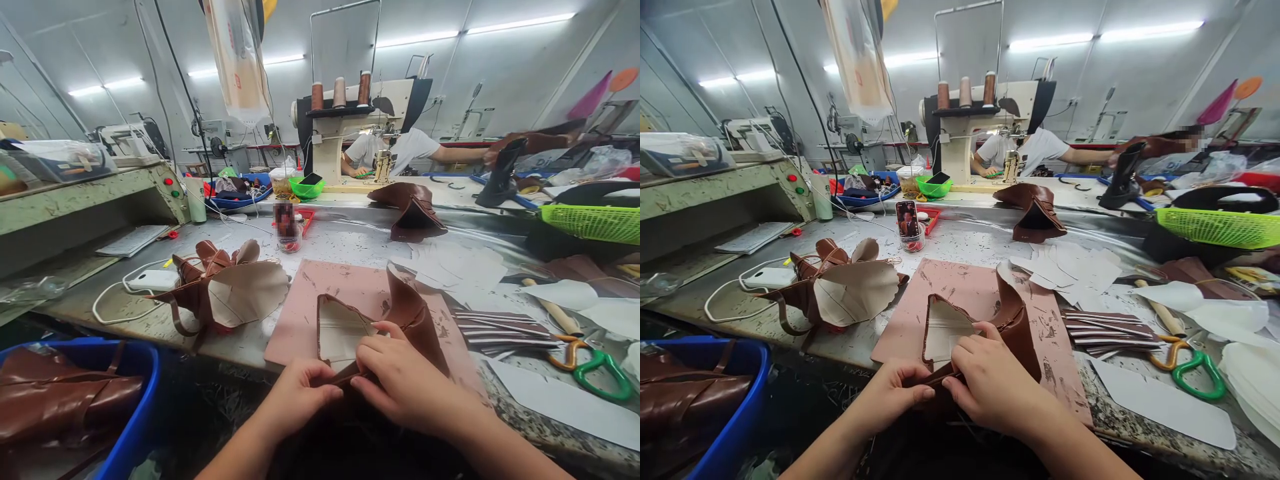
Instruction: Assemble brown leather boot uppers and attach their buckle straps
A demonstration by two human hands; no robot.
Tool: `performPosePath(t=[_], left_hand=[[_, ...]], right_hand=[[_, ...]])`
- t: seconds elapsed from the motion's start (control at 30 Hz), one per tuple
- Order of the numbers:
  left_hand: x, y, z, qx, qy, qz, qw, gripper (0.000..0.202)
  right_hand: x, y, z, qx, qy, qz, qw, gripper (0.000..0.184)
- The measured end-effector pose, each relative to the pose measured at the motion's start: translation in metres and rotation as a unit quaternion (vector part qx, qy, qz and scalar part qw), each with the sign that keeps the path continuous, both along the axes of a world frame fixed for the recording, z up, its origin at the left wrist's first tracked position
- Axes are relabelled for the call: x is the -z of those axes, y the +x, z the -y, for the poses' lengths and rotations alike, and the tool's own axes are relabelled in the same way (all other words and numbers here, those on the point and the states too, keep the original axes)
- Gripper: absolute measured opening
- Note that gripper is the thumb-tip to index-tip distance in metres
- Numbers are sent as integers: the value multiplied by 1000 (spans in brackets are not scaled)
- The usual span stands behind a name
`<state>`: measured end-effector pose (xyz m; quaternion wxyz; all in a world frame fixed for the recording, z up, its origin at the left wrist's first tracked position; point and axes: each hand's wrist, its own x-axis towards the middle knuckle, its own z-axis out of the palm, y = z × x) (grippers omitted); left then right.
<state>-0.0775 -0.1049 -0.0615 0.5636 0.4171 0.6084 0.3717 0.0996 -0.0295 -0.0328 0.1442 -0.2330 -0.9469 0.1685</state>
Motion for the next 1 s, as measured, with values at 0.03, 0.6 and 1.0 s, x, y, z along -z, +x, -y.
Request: performPosePath(t=[0.03,0.6,1.0], left_hand=[[0,1,-1,-1,-8,18,1000,24],[8,5,-13,103,-27,105,989,45],[3,9,-29,230,-13,158,960,41]], right_hand=[[-1,0,0,-2,-5,11,1000,14],[-10,10,-4,35,-12,8,999,14],[-8,14,-6,37,5,10,999,16]])
